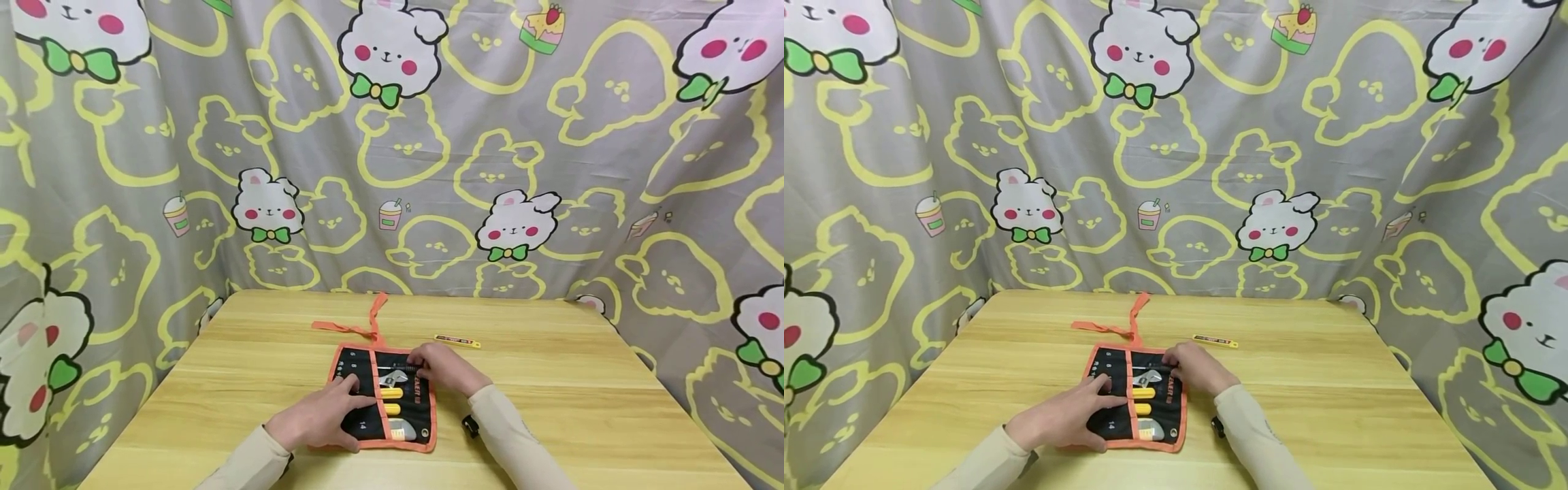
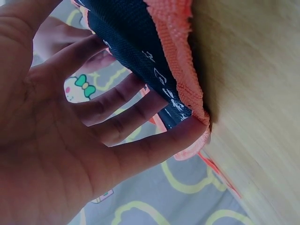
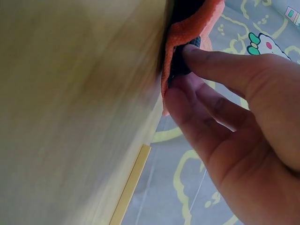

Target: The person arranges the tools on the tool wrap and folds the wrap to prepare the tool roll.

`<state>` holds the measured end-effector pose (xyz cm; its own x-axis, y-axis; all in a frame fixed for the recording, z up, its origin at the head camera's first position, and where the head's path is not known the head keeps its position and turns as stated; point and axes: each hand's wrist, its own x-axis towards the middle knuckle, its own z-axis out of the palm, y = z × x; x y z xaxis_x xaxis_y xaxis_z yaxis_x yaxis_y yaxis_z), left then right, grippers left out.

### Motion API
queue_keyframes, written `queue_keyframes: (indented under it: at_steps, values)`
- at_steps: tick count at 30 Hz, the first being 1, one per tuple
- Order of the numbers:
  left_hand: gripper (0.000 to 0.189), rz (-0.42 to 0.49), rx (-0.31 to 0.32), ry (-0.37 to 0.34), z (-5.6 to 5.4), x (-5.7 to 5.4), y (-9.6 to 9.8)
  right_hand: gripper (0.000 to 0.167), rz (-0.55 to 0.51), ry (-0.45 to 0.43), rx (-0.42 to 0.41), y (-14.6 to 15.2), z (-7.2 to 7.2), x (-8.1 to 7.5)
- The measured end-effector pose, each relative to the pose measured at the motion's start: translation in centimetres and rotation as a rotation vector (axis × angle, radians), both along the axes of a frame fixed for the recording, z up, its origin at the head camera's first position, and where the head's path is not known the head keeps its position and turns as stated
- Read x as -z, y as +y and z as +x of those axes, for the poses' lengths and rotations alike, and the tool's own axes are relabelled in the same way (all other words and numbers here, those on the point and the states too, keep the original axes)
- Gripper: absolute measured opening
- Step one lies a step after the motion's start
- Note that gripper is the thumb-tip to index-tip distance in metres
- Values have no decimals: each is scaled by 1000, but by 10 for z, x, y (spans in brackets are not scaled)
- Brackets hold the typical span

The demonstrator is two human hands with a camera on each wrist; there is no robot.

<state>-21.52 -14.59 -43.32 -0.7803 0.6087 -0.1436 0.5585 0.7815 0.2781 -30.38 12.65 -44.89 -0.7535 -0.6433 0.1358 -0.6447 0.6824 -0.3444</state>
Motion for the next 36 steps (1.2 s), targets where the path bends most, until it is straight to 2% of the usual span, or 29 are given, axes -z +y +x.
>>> queue_keyframes:
  at_steps: [6,15,23,36]
  values:
    - [71,9,7,-4,1,-1,1,15,3,-22,34,11,-1,3]
    - [69,17,-8,-14,0,-1,0,5,44,55,3,14,-3,0]
    - [68,21,-16,-13,0,-1,0,5,78,83,-7,10,-6,-1]
    - [69,11,-10,-17,1,-1,1,4,118,60,25,5,-9,1]
